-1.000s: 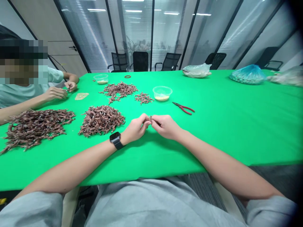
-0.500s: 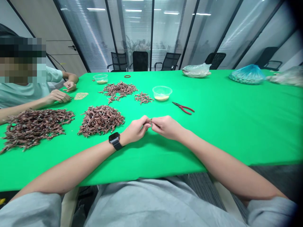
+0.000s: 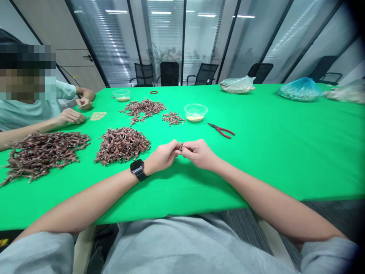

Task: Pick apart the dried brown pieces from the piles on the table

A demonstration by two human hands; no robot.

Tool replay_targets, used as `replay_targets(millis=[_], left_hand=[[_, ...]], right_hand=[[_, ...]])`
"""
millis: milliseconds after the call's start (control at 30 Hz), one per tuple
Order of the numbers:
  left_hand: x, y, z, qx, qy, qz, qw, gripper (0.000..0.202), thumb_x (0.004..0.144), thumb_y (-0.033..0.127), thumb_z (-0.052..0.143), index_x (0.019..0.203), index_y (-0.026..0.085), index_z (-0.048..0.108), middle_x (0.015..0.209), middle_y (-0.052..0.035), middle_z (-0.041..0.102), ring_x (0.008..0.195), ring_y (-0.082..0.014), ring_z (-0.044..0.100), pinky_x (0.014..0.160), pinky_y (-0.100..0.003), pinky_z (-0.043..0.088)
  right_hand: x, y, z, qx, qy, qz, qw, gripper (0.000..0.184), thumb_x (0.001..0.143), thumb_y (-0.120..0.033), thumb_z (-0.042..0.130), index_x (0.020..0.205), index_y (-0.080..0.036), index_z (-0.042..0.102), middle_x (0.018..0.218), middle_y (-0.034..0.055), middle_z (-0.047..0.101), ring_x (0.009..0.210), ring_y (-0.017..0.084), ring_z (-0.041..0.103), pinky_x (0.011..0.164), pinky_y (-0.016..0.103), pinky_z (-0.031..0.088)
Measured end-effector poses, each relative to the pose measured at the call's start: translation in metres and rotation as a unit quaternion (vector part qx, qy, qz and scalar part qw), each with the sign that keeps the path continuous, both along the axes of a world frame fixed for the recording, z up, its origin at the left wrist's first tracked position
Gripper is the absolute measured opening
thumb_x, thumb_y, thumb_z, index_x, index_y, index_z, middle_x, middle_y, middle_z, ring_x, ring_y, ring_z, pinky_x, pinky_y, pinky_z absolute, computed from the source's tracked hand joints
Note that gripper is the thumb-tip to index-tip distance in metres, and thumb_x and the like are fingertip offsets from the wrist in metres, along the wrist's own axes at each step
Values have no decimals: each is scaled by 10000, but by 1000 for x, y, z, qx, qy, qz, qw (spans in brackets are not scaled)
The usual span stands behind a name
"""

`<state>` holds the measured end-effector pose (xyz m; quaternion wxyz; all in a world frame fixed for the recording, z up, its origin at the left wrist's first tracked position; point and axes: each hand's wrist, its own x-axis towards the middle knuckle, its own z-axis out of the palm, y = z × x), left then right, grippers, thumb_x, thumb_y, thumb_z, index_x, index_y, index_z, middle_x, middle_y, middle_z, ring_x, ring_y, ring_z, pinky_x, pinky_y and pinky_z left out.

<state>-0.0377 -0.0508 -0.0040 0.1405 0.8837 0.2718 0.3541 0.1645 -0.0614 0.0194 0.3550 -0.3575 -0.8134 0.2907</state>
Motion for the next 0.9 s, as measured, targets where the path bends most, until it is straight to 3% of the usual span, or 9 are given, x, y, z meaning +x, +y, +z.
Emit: replay_targets(millis=[167, 233, 400, 533, 800, 900], left_hand=[[-1, 1, 2, -14, 12, -8, 1000, 244, 1047, 388, 385, 980, 193, 515, 890, -57, 671, 761, -151, 634, 680, -249, 450], [2, 0, 2, -40, -18, -2, 999, 239, 1041, 394, 409, 966, 194, 514, 862, -45, 670, 747, -143, 632, 679, -243, 453], [13, 1, 2, -153, -136, 32, 978, 255, 992, 439, 526, 962, 186, 526, 751, -4, 634, 645, -119, 582, 629, -231, 451], [15, 5, 2, -166, -172, 89, 967, 301, 898, 457, 669, 911, 170, 578, 743, 0, 604, 656, -118, 535, 611, -232, 421], [14, 0, 6, -156, -96, 80, 980, 211, 971, 334, 536, 845, 168, 568, 685, 9, 600, 623, -117, 516, 606, -237, 386], [16, -1, 6, -182, -102, 66, 976, 176, 986, 325, 508, 906, 171, 534, 701, 9, 613, 604, -110, 516, 589, -235, 378]], right_hand=[[-8, -2, 0, -183, 79, -8, 980, 258, 832, -291, 458, 605, -184, 522, 477, -69, 376, 434, 77, 321, 467, 238, 233], [-9, -1, -1, -197, 89, -14, 976, 283, 857, -328, 455, 623, -185, 525, 490, -69, 392, 428, 79, 334, 464, 238, 239], [-3, 8, -3, -44, 28, -49, 997, 326, 898, -308, 445, 614, -170, 529, 555, -42, 452, 538, 92, 390, 548, 240, 278], [7, 15, -4, 85, -55, -85, 991, 273, 923, -252, 460, 674, -168, 537, 577, -47, 443, 559, 94, 386, 572, 250, 250], [8, 13, -4, 151, -158, -62, 974, 222, 974, -290, 496, 821, -169, 602, 686, 5, 595, 616, 118, 485, 605, 249, 270], [7, 12, -4, 161, -178, -71, 968, 212, 980, -285, 502, 840, -171, 613, 713, 20, 628, 627, 123, 507, 614, 253, 269]])
